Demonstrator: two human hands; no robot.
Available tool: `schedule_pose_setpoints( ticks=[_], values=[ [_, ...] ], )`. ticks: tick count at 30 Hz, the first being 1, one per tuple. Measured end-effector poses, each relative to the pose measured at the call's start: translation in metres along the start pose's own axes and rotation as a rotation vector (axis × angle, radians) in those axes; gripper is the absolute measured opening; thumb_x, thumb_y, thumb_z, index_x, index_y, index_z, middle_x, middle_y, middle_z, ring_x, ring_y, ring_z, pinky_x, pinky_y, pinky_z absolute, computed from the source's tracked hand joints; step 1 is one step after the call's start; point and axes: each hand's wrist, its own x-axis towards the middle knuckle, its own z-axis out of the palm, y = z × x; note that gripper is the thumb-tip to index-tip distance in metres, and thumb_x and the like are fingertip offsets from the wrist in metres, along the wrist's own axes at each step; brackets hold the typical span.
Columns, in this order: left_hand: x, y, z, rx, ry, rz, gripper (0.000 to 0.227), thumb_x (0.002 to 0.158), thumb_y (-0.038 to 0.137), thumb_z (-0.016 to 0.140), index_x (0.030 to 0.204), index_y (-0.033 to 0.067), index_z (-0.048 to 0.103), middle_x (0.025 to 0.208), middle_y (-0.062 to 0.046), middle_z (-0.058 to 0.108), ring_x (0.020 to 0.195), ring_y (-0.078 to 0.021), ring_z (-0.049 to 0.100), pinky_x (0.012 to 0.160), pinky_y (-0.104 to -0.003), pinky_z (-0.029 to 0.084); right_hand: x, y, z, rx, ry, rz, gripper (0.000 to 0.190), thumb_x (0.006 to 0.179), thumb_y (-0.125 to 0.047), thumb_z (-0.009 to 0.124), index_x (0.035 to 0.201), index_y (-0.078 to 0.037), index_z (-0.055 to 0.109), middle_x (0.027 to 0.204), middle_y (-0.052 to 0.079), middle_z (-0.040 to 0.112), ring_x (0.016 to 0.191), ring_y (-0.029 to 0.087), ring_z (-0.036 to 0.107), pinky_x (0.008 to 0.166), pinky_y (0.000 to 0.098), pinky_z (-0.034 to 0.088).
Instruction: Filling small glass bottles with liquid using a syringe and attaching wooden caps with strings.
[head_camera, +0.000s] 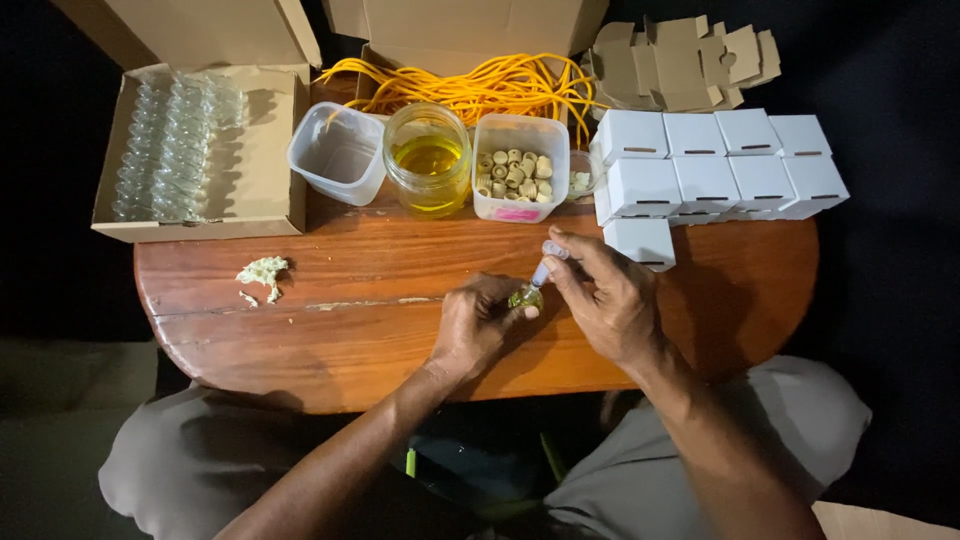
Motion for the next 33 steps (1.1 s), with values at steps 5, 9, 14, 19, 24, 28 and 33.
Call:
schedule_pose_setpoints(
  ticks=[5, 9, 14, 19, 24, 28, 33],
  values=[
    [-0.003, 0.013, -0.001, -0.016, 0.024, -0.039, 0.029, 0.076, 0.020, 0.088, 0.104, 0.0151, 0.080, 0.091, -0.014, 0.078, 0.089, -0.0372, 0.075, 0.077, -0.045, 0.060, -0.004, -0.001, -0.004, 0.005, 0.015, 0.013, 0.020, 0.094, -0.006, 0.076, 0.113, 0.000, 0.075, 0.089, 0.018, 0.077, 0.076, 0.032, 0.077, 0.063, 0.0415, 0.062],
    [0.003, 0.052, -0.005, 0.090, 0.071, -0.091, 0.027, 0.075, 0.009, 0.085, 0.100, 0.0037, 0.080, 0.089, -0.027, 0.075, 0.088, -0.0504, 0.071, 0.077, -0.051, 0.058, -0.009, 0.005, -0.013, 0.282, 0.048, 0.238, 0.027, 0.097, -0.007, 0.069, 0.122, 0.001, 0.067, 0.092, 0.020, 0.077, 0.073, 0.023, 0.078, 0.063, 0.0365, 0.066],
    [0.005, 0.010, 0.002, 0.235, 0.202, 0.001, 0.025, 0.075, 0.030, 0.090, 0.097, 0.0220, 0.082, 0.093, -0.005, 0.077, 0.089, -0.0310, 0.071, 0.081, -0.038, 0.057, -0.006, 0.011, -0.028, 0.584, 0.092, 0.335, 0.032, 0.101, -0.007, 0.063, 0.129, 0.007, 0.056, 0.092, 0.023, 0.074, 0.079, 0.021, 0.073, 0.072, 0.0357, 0.066],
    [0.014, -0.022, 0.016, 0.408, 0.245, -0.046, 0.029, 0.071, 0.039, 0.091, 0.096, 0.0273, 0.083, 0.088, 0.001, 0.077, 0.089, -0.0261, 0.069, 0.082, -0.036, 0.057, -0.013, 0.031, -0.036, 0.679, 0.131, 0.377, 0.034, 0.102, -0.011, 0.064, 0.130, 0.007, 0.054, 0.092, 0.020, 0.073, 0.079, 0.019, 0.073, 0.073, 0.0342, 0.067],
    [0.016, -0.013, 0.009, 0.527, 0.251, -0.031, 0.030, 0.071, 0.035, 0.091, 0.098, 0.0250, 0.082, 0.092, 0.001, 0.078, 0.095, -0.0258, 0.067, 0.085, -0.035, 0.056, -0.014, 0.028, -0.044, 0.756, 0.169, 0.423, 0.035, 0.101, -0.014, 0.067, 0.129, 0.004, 0.056, 0.090, 0.018, 0.072, 0.077, 0.018, 0.074, 0.071, 0.0326, 0.068],
    [0.011, 0.015, -0.009, 0.493, 0.161, -0.061, 0.040, 0.067, 0.031, 0.092, 0.104, 0.0228, 0.081, 0.103, -0.005, 0.078, 0.102, -0.0328, 0.067, 0.090, -0.043, 0.055, -0.014, 0.023, -0.051, 0.741, 0.190, 0.390, 0.033, 0.100, -0.012, 0.067, 0.128, 0.005, 0.058, 0.086, 0.018, 0.070, 0.075, 0.020, 0.073, 0.070, 0.0355, 0.068],
    [-0.037, 0.111, -0.012, 0.032, 0.206, 0.041, 0.012, 0.073, 0.010, 0.072, 0.084, 0.0133, 0.076, 0.083, -0.006, 0.078, 0.085, -0.0273, 0.075, 0.086, -0.036, 0.055, -0.016, 0.030, -0.049, 0.693, 0.175, 0.357, 0.034, 0.101, -0.008, 0.065, 0.131, 0.006, 0.059, 0.092, 0.025, 0.073, 0.078, 0.025, 0.075, 0.071, 0.0379, 0.067]
  ],
)
